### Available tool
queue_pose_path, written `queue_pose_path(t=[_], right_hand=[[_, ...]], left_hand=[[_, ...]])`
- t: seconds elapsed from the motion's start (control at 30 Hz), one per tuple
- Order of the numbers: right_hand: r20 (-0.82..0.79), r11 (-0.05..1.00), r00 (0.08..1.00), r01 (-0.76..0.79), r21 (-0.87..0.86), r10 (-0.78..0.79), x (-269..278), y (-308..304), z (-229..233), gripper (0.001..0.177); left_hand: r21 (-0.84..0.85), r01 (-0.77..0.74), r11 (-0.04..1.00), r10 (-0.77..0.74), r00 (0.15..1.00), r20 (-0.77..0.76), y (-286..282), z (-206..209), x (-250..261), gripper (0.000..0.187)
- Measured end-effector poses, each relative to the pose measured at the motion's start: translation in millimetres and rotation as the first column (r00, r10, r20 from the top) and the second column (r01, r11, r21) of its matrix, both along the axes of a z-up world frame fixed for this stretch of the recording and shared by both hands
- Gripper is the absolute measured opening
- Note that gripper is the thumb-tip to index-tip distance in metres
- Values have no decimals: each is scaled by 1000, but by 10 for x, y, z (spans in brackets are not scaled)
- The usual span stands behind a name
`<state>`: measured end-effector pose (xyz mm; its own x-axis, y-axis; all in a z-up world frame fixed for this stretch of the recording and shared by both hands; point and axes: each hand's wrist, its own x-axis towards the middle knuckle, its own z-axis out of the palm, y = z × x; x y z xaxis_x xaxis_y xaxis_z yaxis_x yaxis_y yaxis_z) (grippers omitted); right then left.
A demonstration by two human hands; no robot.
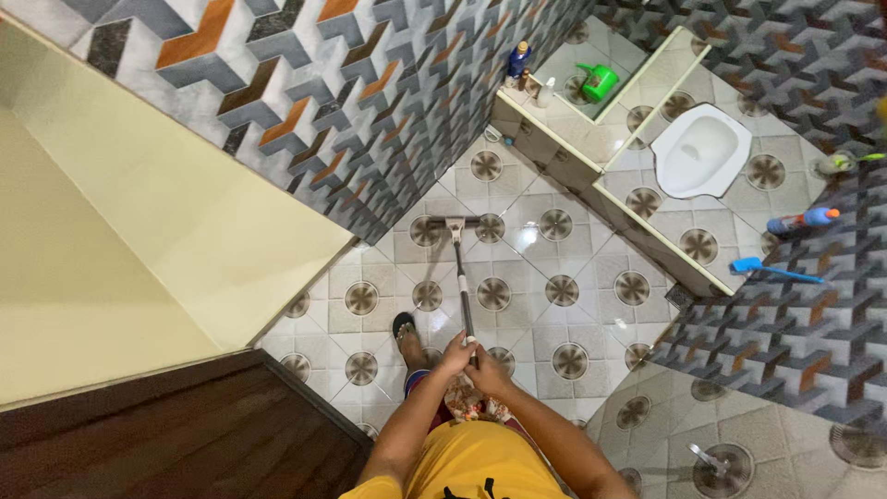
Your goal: The person mops a tiled floor using a flat mop, moving between a bathroom and an adjacent room. They rinse the mop head by pouring water over it using a green plastic dipper before continuing to mop the tiles.
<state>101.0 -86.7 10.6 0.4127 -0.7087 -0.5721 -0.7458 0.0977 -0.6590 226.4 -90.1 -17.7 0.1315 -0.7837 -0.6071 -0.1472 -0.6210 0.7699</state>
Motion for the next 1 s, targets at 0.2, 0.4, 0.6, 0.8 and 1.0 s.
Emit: queue_pose_path(t=[0.2,0.4,0.6,0.8,1.0], right_hand=[[240,944,959,69,321,-152,341,-131,-74,99],[240,716,881,145,682,-407,801,-385,-109,92],[369,703,760,158,693,-535,1541,-597,-56,80],[356,624,629,271,732,-691,2042,-781,3,68],[387,582,488,350,734,-782,2128,-947,73,66]], left_hand=[[62,-18,998,23,996,-90,-47,-41,444,76],[241,-142,960,220,917,-334,-54,82,1333,75],[280,-74,957,198,873,-445,-238,232,1987,82],[41,4,999,12,925,-380,-513,316,2381,79],[46,219,975,-213,971,-107,-781,387,2471,87]])
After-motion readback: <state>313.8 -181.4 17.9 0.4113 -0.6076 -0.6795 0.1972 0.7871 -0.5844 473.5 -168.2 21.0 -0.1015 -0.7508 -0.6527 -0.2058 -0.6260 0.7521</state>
